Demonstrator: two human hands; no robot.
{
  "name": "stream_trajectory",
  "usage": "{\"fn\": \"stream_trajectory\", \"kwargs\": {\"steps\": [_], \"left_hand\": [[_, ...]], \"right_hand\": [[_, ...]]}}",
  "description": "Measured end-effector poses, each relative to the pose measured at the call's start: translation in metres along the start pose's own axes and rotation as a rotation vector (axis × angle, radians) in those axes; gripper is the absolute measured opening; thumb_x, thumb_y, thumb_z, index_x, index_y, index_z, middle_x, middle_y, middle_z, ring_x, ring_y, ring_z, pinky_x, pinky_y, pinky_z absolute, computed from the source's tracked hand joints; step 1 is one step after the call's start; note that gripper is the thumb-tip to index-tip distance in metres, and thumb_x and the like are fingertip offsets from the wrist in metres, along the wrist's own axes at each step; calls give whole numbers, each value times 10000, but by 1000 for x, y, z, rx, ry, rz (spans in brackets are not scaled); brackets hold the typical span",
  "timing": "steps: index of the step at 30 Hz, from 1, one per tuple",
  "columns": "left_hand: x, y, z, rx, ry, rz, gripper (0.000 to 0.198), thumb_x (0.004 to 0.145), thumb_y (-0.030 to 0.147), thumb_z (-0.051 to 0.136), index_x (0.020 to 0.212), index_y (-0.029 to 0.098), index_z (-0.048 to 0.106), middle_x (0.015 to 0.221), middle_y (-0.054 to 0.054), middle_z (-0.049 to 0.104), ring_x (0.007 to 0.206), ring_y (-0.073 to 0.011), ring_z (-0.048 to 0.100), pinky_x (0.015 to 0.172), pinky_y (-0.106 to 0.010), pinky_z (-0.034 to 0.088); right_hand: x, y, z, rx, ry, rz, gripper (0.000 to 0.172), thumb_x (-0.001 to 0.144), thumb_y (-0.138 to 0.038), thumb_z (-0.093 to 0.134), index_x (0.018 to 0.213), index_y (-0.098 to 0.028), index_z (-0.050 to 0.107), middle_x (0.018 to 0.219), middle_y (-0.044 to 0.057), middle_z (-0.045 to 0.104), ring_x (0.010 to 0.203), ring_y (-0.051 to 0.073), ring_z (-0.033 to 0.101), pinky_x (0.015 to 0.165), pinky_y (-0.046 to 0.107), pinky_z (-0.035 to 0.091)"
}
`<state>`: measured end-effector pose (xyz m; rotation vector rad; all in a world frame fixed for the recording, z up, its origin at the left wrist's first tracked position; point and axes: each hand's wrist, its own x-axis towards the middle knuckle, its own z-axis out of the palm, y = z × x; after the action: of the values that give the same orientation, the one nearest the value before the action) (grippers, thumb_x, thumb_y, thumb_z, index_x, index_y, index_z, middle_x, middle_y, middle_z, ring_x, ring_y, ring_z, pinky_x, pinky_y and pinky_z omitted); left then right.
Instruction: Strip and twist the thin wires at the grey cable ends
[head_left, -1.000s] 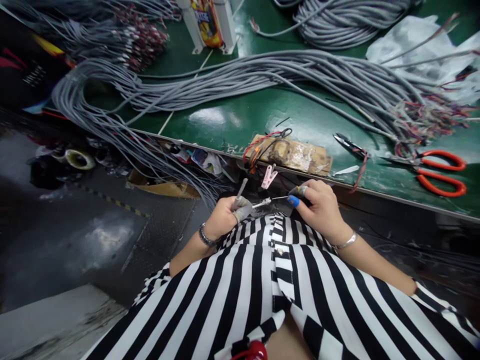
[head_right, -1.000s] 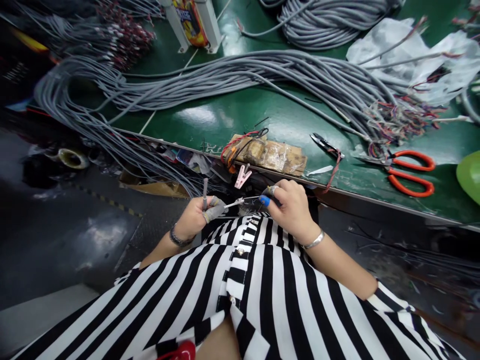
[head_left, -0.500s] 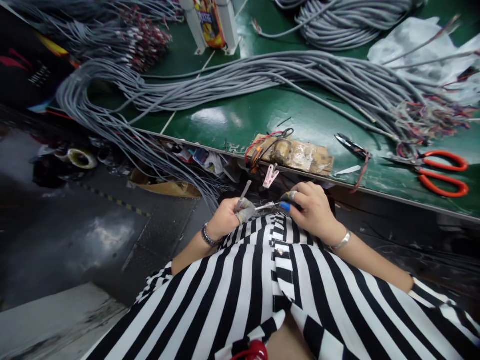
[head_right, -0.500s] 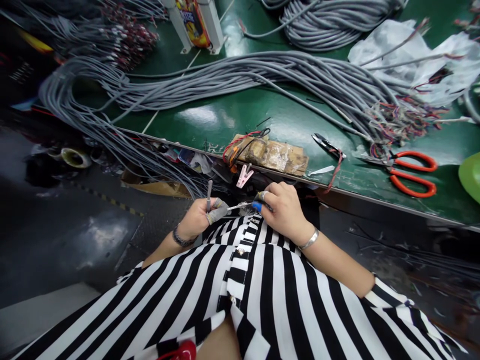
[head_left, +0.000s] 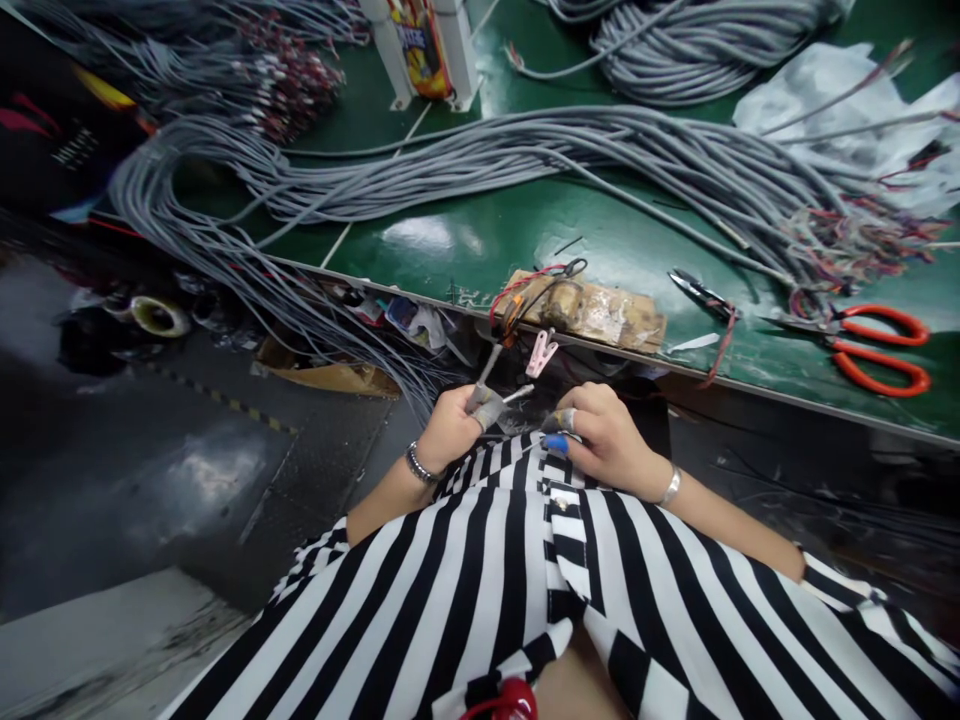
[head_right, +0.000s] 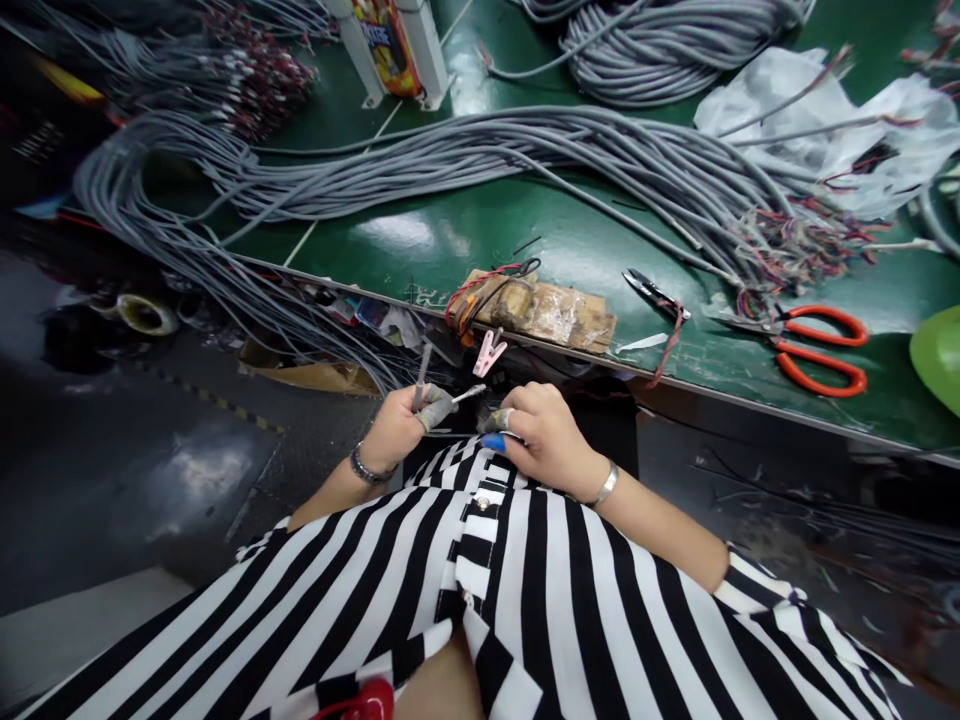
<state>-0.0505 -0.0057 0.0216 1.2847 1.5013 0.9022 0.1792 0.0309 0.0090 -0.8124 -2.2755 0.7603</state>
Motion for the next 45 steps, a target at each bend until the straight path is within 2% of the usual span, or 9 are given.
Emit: {"fn": "stream_trajectory", "kwargs": {"steps": [3,6,9,14,18,22,28,36,45], "left_hand": [[-1,-1,0,-68,10,-61,213,755,349,639,742,138,607,563,23,574,477,-71,481,475,-189,400],[-5,-2,4,-130,-152,-113,253,800,385,608,786,134,579,598,2,613,435,-64,492,449,-187,399],[-6,-5,12,-127,-273,-90,273,812,402,607,805,132,572,662,-26,651,485,-74,547,494,-190,441],[-3,-6,20,-138,-393,-108,340,805,460,611,708,138,554,538,10,581,473,-72,516,497,-189,416],[3,-5,21,-220,-498,-248,412,792,478,614,586,135,516,475,13,532,441,-67,484,458,-186,359],[5,-8,20,-138,-334,-204,301,738,408,673,670,127,589,540,-4,591,440,-78,508,430,-188,347],[-4,-12,13,391,32,277,179,751,321,642,837,171,690,705,-36,674,660,-138,596,623,-238,460],[-9,-12,16,812,70,685,113,702,147,538,642,175,630,598,-46,622,572,-140,556,585,-256,405],[-12,-12,15,883,77,732,138,678,121,505,677,181,629,611,-36,636,577,-140,566,573,-252,397]], "right_hand": [[2,3,-3,129,118,187,234,886,-380,517,783,-188,602,776,45,593,720,165,518,689,321,403],[4,10,-4,333,148,404,261,876,-428,519,802,-188,592,739,20,601,676,150,531,646,290,435],[6,12,-3,449,94,483,257,822,-449,586,838,-193,594,759,13,618,665,143,533,628,283,455],[6,9,-2,566,61,498,262,785,-442,621,777,-183,579,667,-6,575,582,120,504,562,264,445],[1,8,-6,466,59,315,203,846,-382,566,831,-185,611,752,18,619,673,140,561,652,277,469],[-2,10,-18,206,-14,160,244,884,-386,531,914,-173,645,833,51,637,754,160,577,703,283,443],[-5,7,-45,-447,-2,129,320,931,-393,448,981,-200,697,939,81,638,797,194,492,718,348,316],[-2,-6,-50,-680,59,109,238,886,-376,526,802,-213,679,914,85,611,844,233,422,733,384,250],[3,-4,-49,-654,8,100,271,889,-393,520,747,-194,637,863,85,598,820,224,424,717,371,259]]}}
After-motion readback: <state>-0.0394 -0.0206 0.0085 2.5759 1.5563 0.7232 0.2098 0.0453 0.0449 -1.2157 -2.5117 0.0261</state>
